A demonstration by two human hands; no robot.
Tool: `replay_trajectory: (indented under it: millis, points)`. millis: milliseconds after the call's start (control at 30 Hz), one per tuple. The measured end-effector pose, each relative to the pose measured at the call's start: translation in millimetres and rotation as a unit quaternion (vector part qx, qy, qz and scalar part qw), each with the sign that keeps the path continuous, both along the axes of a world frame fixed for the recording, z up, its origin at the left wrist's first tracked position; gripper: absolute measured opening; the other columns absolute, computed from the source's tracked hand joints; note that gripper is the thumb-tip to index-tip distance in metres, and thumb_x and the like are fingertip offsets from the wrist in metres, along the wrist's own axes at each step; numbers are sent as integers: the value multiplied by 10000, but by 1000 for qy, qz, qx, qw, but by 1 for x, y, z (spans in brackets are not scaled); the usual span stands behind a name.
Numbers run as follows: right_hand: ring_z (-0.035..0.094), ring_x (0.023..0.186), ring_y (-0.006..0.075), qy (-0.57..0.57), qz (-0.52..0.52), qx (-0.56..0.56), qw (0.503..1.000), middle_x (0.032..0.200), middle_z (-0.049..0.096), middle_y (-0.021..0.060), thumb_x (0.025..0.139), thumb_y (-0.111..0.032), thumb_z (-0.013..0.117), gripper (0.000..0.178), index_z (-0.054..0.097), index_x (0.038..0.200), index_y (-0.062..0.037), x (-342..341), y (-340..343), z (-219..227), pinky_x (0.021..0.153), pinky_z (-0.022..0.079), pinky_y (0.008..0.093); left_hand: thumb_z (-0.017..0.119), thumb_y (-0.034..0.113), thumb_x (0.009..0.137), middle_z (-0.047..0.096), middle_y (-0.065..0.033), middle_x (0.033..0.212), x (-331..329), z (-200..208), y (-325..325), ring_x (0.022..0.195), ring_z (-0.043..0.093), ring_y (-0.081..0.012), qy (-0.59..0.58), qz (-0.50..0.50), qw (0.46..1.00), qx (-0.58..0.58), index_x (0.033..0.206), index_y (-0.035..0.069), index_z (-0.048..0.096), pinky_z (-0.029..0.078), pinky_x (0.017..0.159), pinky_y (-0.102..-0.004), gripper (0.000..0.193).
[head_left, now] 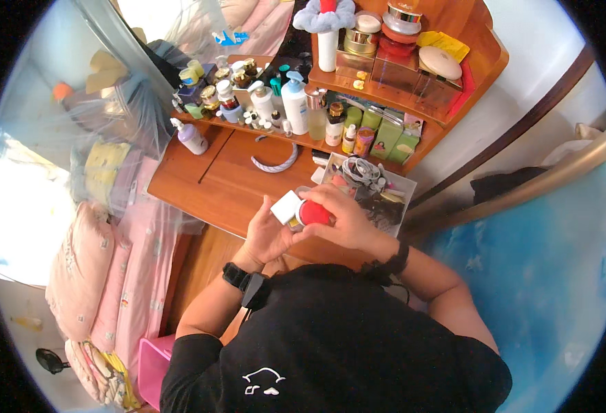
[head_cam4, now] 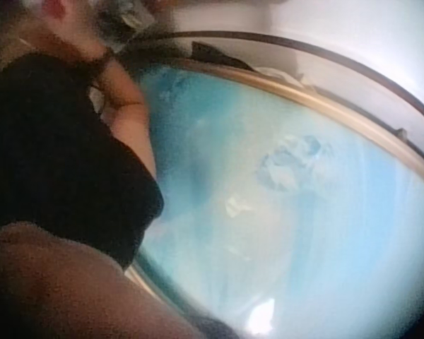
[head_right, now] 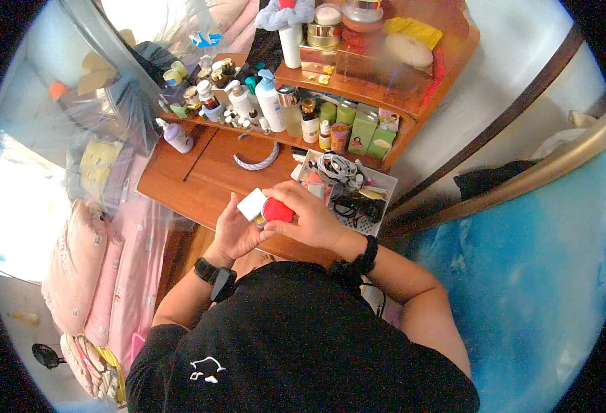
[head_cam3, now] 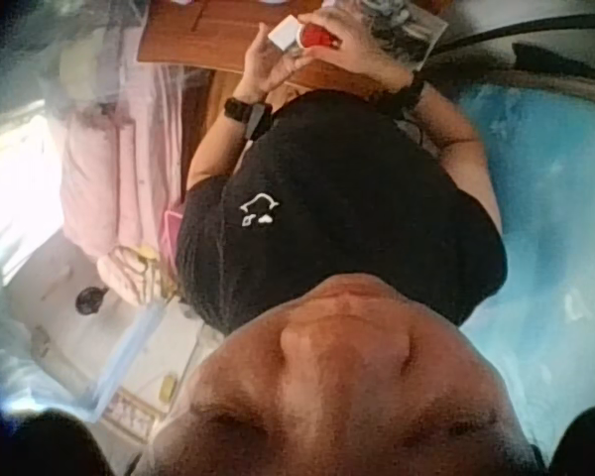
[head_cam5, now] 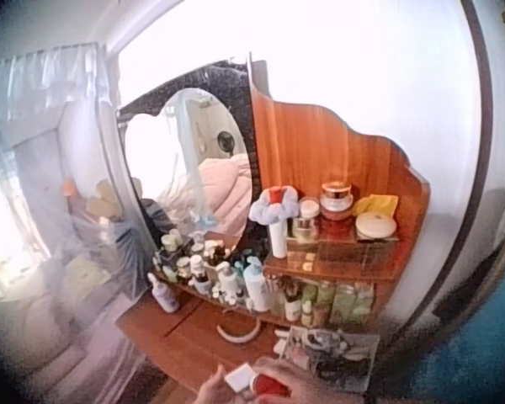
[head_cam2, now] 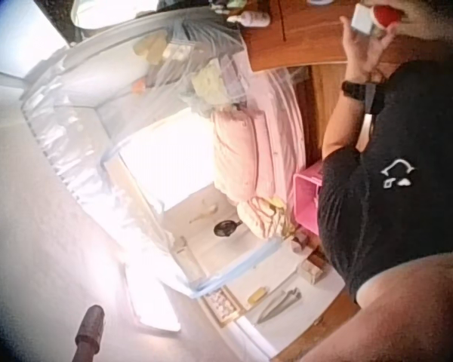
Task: Cleaning a room by wiping surfaces and organizing items.
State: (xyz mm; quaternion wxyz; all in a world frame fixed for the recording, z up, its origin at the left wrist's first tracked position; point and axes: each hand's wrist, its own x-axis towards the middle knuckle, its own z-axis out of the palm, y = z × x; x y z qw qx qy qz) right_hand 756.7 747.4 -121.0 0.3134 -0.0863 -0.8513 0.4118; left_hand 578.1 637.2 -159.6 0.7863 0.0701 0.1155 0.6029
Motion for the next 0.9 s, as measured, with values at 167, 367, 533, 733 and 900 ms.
replay_trajectory:
  millis: [167, 367, 533, 733, 900]
  points:
    - [535, 1094, 291, -3, 18, 95, 995, 1160, 550, 120, 766, -240, 733, 514, 551, 1203, -38, 3, 1, 1, 910, 435, 375, 372, 562, 933, 418, -132, 1380, 2, 1, 1, 1273, 418, -297, 22, 6, 1000, -11, 1390, 97, 328, 424, 995, -496, 653]
    - [628, 888, 263, 10, -20, -45, 999, 969, 656, 125, 870, -139, 622, 257, 617, 1102, -27, -3, 1, -20, 807, 484, 339, 365, 572, 930, 417, -126, 1377, 1, -9, -3, 1256, 432, -295, 57, -6, 998, -29, 1392, 82, 321, 418, 1003, -487, 675]
    - [600, 1012, 287, -21, 3, -65, 998, 1075, 622, 151, 871, -151, 621, 353, 556, 1195, -26, -4, 1, -16, 879, 460, 350, 374, 570, 929, 425, -133, 1369, -3, -7, -6, 1261, 425, -305, 45, 14, 999, -24, 1391, 69, 317, 395, 1023, -495, 684]
    - [535, 1097, 295, -29, 14, 42, 999, 1181, 526, 150, 731, -207, 752, 583, 500, 1229, -38, -11, -2, -2, 906, 444, 370, 364, 574, 931, 411, -152, 1383, -9, -4, -9, 1272, 414, -321, 48, 31, 998, -18, 1384, 53, 323, 395, 1022, -498, 692]
    - [575, 961, 303, 6, -95, 106, 990, 1025, 565, 140, 700, -221, 758, 510, 555, 1132, -40, -2, 13, 42, 824, 476, 381, 368, 583, 925, 413, -182, 1376, -11, 4, -9, 1268, 398, -397, 43, 35, 998, -12, 1382, 37, 322, 408, 1013, -498, 714]
